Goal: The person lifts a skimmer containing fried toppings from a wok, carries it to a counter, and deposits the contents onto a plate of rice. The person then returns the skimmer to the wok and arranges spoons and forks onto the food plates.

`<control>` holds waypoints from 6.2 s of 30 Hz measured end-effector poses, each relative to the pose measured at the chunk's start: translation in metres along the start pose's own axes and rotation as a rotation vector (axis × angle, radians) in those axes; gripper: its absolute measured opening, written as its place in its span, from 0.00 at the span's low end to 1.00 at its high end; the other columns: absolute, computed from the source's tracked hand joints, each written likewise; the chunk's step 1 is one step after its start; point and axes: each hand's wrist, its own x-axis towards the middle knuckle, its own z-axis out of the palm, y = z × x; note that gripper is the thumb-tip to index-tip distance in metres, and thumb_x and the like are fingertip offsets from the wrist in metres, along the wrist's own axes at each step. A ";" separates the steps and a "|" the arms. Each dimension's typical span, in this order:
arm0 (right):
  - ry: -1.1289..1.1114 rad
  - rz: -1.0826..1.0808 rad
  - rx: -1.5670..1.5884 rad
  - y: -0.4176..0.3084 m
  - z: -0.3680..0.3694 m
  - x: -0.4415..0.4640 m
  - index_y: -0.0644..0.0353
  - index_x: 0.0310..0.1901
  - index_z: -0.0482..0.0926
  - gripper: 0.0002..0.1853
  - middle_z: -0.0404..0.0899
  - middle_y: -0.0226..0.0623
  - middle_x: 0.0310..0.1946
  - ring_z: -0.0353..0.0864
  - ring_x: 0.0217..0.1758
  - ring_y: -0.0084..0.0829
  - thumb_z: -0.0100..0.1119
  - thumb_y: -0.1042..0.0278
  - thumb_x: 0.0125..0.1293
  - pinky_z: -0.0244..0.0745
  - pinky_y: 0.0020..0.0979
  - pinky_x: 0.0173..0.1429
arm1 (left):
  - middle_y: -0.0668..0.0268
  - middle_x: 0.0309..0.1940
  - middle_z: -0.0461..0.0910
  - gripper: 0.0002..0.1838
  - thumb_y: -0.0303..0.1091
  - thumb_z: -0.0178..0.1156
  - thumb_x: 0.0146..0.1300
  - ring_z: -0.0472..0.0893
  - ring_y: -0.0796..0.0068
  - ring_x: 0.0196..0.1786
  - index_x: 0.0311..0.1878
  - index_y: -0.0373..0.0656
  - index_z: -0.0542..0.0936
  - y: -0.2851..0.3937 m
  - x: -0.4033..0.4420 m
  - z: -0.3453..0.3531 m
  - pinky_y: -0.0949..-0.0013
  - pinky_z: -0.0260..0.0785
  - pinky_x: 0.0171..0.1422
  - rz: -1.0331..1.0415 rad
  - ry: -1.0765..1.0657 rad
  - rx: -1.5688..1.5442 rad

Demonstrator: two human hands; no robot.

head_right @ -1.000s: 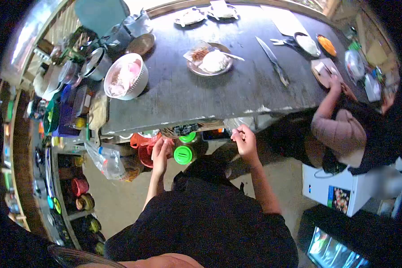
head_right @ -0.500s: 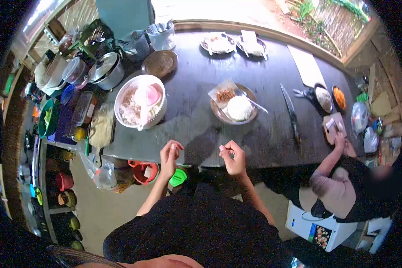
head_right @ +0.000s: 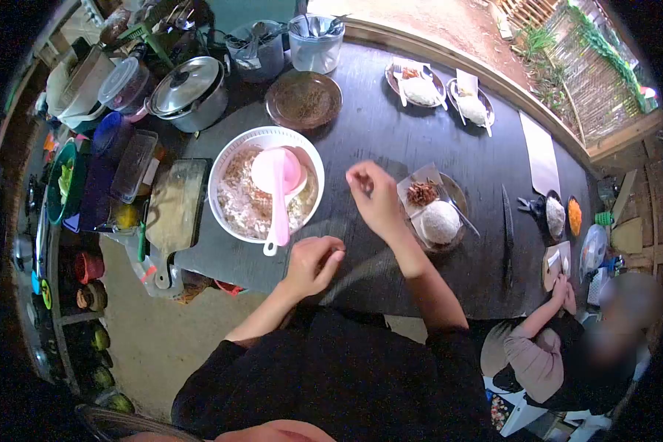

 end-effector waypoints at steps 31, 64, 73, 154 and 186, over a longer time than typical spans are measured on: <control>0.270 -0.209 -0.648 0.070 0.039 0.286 0.45 0.36 0.80 0.07 0.77 0.28 0.29 0.79 0.34 0.34 0.60 0.63 0.54 0.73 0.34 0.37 | 0.61 0.34 0.75 0.08 0.29 0.62 0.47 0.72 0.56 0.47 0.31 0.40 0.76 -0.013 0.083 -0.006 0.55 0.64 0.55 0.091 0.004 0.002; 0.519 -0.301 0.196 -0.096 -0.120 0.039 0.64 0.34 0.77 0.04 0.79 0.29 0.29 0.73 0.28 0.13 0.60 0.77 0.58 0.67 0.16 0.32 | 0.62 0.42 0.78 0.17 0.31 0.55 0.61 0.75 0.77 0.45 0.52 0.36 0.71 0.045 0.068 0.012 0.71 0.66 0.52 -0.189 0.008 -0.603; 0.597 -0.079 0.300 -0.086 -0.155 -0.099 0.62 0.34 0.78 0.04 0.78 0.26 0.28 0.71 0.27 0.12 0.61 0.74 0.58 0.64 0.16 0.32 | 0.64 0.26 0.79 0.06 0.24 0.54 0.63 0.75 0.82 0.27 0.41 0.32 0.73 0.104 -0.012 0.080 0.78 0.69 0.34 -0.263 -0.161 -0.668; 0.287 0.331 -0.550 0.045 -0.084 -0.165 0.61 0.40 0.76 0.08 0.75 0.44 0.31 0.75 0.36 0.46 0.50 0.70 0.62 0.69 0.39 0.40 | 0.64 0.30 0.75 0.09 0.31 0.50 0.67 0.76 0.78 0.32 0.35 0.36 0.73 -0.006 -0.036 0.064 0.73 0.71 0.36 -0.461 0.004 -0.771; 0.285 0.833 0.607 0.111 -0.158 -0.186 0.60 0.53 0.59 0.17 0.77 0.43 0.28 0.77 0.17 0.30 0.47 0.66 0.66 0.70 0.28 0.17 | 0.58 0.55 0.70 0.08 0.32 0.48 0.66 0.73 0.72 0.54 0.45 0.41 0.71 0.040 -0.039 0.144 0.66 0.66 0.57 -0.511 -0.043 -0.725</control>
